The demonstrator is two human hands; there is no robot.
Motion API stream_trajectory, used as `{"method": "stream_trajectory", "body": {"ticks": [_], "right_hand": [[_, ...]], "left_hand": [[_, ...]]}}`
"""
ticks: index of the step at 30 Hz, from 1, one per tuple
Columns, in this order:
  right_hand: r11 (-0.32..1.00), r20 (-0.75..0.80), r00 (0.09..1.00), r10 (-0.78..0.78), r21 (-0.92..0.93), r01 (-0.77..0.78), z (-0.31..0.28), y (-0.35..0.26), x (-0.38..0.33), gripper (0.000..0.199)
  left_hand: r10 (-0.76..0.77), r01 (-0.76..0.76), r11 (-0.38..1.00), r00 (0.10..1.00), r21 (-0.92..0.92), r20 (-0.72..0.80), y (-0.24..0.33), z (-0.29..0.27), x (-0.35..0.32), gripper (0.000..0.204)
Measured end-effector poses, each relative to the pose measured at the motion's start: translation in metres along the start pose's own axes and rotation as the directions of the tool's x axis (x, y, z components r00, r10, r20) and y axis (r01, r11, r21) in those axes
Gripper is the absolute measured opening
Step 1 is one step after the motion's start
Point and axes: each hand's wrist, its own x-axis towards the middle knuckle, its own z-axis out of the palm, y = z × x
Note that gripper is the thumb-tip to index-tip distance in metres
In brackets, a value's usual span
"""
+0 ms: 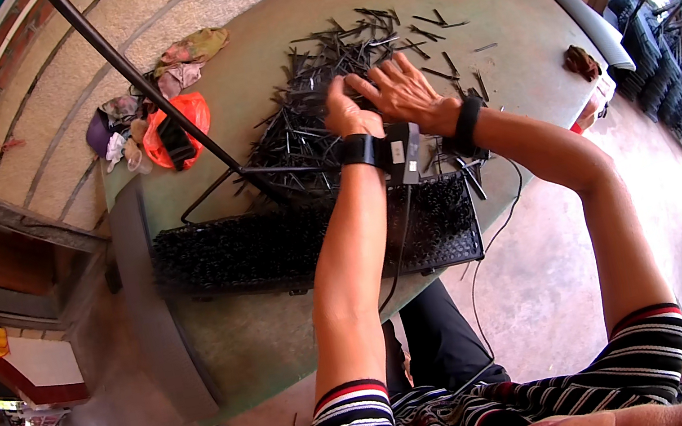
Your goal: The person inserts thin black metal rods into the holes of a rectangular broom head base. They pick up bundles of rods from a pile on the table and push them into the base one by one or in small groups. The person works continuously, filling the base with rods to form the broom bristles.
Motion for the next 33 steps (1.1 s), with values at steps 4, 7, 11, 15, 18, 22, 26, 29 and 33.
{"method": "stream_trajectory", "body": {"ticks": [4, 7, 11, 15, 18, 22, 26, 29, 33], "right_hand": [[0.978, 0.159, 0.979, 0.131, 0.139, -0.154, 0.003, 0.017, -0.011, 0.023], [0.976, 0.167, 0.985, 0.053, 0.199, -0.086, 0.013, 0.022, -0.015, 0.015], [0.973, 0.135, 0.991, -0.018, 0.232, -0.014, 0.009, 0.024, -0.022, 0.011], [0.938, 0.335, 0.928, 0.162, 0.239, -0.25, 0.01, 0.041, -0.037, 0.009], [0.906, 0.603, 0.746, 0.282, 0.089, -0.414, 0.023, 0.056, -0.044, 0.021], [0.859, 0.539, 0.784, 0.307, 0.198, -0.473, 0.018, 0.06, -0.046, 0.05], [0.837, 0.414, 0.865, 0.283, 0.334, -0.433, -0.016, 0.058, -0.033, 0.045], [0.842, 0.31, 0.899, 0.31, 0.349, -0.411, -0.065, 0.057, -0.036, 0.045], [0.821, 0.211, 0.928, 0.306, 0.434, -0.37, -0.148, 0.018, -0.047, 0.033]], "left_hand": [[0.005, -0.003, 0.979, 1.0, -0.202, 0.011, 0.017, 0.01, -0.01, 0.016], [-0.012, 0.027, 0.982, 0.997, -0.185, 0.082, 0.023, 0.011, -0.01, 0.015], [0.026, -0.016, 0.993, 0.996, -0.113, 0.085, 0.043, 0.008, -0.011, 0.012], [0.012, -0.002, 0.996, 0.994, -0.085, 0.109, 0.062, 0.006, -0.018, 0.012], [-0.012, 0.017, 1.0, 0.971, -0.018, 0.238, 0.06, 0.011, -0.03, 0.012], [0.09, -0.101, 0.98, 0.993, 0.168, 0.075, 0.05, 0.028, -0.046, 0.015], [-0.134, 0.092, 0.967, 0.977, 0.237, 0.165, 0.056, 0.021, -0.027, 0.01], [-0.224, 0.147, 0.947, 0.939, 0.285, 0.262, 0.064, 0.034, -0.064, 0.01], [-0.356, 0.241, 0.914, 0.862, 0.326, 0.362, 0.106, 0.026, -0.132, 0.012]]}}
